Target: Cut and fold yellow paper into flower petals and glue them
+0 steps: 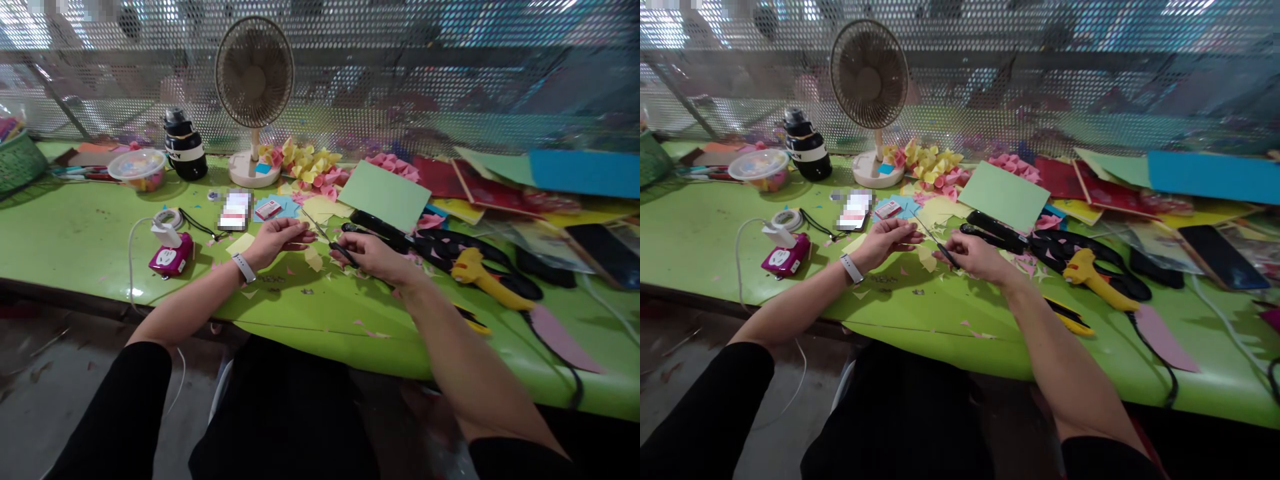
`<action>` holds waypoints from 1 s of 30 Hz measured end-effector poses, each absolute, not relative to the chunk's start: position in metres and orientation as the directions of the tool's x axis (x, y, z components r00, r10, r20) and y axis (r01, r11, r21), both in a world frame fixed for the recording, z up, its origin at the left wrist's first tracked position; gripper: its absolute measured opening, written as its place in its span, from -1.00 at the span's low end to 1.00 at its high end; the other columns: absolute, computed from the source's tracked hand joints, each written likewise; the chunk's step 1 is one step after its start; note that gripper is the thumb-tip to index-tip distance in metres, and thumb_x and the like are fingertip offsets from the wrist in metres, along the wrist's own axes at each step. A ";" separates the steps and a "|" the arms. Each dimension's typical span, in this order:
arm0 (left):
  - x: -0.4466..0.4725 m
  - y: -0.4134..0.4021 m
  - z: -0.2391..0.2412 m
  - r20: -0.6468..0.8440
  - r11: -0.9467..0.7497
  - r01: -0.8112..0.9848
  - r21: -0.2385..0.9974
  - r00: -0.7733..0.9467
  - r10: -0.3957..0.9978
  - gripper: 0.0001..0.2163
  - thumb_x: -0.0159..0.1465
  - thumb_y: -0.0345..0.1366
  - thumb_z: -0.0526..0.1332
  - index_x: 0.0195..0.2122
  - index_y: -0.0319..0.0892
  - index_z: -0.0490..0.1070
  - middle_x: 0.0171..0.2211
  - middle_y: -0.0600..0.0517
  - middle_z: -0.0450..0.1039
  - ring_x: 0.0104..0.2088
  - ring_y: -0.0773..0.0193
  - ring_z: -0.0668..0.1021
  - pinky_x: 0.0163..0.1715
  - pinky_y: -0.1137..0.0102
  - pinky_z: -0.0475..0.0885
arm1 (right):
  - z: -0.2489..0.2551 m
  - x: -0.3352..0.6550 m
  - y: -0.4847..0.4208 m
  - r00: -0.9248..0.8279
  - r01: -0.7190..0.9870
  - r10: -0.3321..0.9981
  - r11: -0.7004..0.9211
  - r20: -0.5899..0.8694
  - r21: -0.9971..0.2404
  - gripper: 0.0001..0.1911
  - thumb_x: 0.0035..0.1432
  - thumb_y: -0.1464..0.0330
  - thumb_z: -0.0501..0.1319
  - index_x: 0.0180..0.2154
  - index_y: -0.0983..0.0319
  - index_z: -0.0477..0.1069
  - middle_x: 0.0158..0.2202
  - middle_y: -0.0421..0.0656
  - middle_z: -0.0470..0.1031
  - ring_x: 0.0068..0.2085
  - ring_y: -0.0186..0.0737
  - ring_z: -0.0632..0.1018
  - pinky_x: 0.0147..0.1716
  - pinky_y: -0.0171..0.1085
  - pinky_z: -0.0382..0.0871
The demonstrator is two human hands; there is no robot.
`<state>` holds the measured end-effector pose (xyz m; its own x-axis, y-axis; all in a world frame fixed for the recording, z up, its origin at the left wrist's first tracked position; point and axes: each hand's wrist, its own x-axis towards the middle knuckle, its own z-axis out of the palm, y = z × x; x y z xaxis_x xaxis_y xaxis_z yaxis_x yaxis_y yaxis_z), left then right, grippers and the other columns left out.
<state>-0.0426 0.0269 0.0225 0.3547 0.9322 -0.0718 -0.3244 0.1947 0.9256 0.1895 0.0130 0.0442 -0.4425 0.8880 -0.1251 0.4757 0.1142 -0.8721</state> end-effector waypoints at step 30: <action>-0.045 0.032 0.019 -0.083 0.182 -0.281 0.942 0.329 0.941 -0.88 0.33 -0.30 0.31 -0.20 -0.26 0.49 -0.26 -0.09 0.65 -0.25 0.31 0.69 -0.17 0.38 0.57 | 0.047 0.186 0.009 -0.423 0.487 0.895 0.093 -0.141 -0.868 -0.41 -0.10 -0.19 0.36 -0.42 0.18 0.31 -0.52 -0.21 0.40 -0.50 -0.30 0.38 -0.56 -0.30 0.18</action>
